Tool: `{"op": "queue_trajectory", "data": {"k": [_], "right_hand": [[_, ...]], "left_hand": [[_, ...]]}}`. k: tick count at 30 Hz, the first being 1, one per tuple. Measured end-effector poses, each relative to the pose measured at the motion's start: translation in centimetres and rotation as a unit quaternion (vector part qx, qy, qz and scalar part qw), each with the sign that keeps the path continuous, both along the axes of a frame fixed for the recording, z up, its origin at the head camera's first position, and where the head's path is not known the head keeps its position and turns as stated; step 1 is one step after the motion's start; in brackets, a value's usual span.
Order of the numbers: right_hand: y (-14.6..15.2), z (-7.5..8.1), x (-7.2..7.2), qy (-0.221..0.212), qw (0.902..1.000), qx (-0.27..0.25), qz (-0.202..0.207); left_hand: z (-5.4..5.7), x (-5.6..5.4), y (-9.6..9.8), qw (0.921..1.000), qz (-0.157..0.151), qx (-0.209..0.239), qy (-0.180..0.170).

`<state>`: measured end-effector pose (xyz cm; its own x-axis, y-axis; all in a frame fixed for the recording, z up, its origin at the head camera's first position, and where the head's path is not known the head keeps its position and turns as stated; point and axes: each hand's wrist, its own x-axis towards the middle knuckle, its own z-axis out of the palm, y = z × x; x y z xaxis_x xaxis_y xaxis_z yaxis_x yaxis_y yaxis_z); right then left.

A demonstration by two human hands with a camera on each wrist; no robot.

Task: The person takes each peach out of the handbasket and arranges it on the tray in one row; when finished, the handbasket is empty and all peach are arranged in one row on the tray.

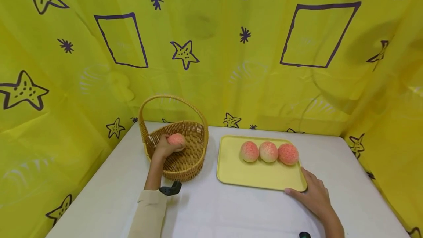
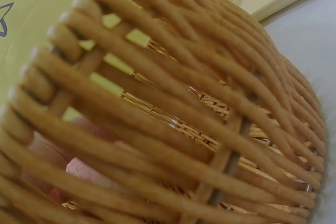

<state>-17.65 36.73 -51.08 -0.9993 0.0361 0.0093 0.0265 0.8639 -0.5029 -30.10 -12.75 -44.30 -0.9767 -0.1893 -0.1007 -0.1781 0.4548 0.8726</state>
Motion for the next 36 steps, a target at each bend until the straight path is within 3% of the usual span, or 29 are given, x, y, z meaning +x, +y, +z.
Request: {"op": "queue_trajectory", "data": {"k": [3,8,18,31,36], "right_hand": [[0.0,0.0,-0.1,-0.001,1.0,0.003,0.001],[0.0,0.0,0.0,-0.001,1.0,0.002,0.002],[0.1,0.1,0.1,0.002,1.0,-0.007,0.003],[-0.1,0.2,0.1,-0.003,1.0,0.0,0.0],[-0.1,0.2,0.1,-0.005,1.0,-0.006,0.0]], "left_hand": [[-0.1,-0.1,0.0,0.9999,-0.014,0.004,0.009],[-0.3,-0.3,0.1,0.9971,-0.044,0.057,0.025],[0.1,0.0,0.4,0.9815,-0.081,0.172,0.02],[0.3,0.6,0.3,0.9775,-0.153,0.14,0.041],[0.4,0.9,0.3,0.972,-0.171,0.152,0.055]]}}
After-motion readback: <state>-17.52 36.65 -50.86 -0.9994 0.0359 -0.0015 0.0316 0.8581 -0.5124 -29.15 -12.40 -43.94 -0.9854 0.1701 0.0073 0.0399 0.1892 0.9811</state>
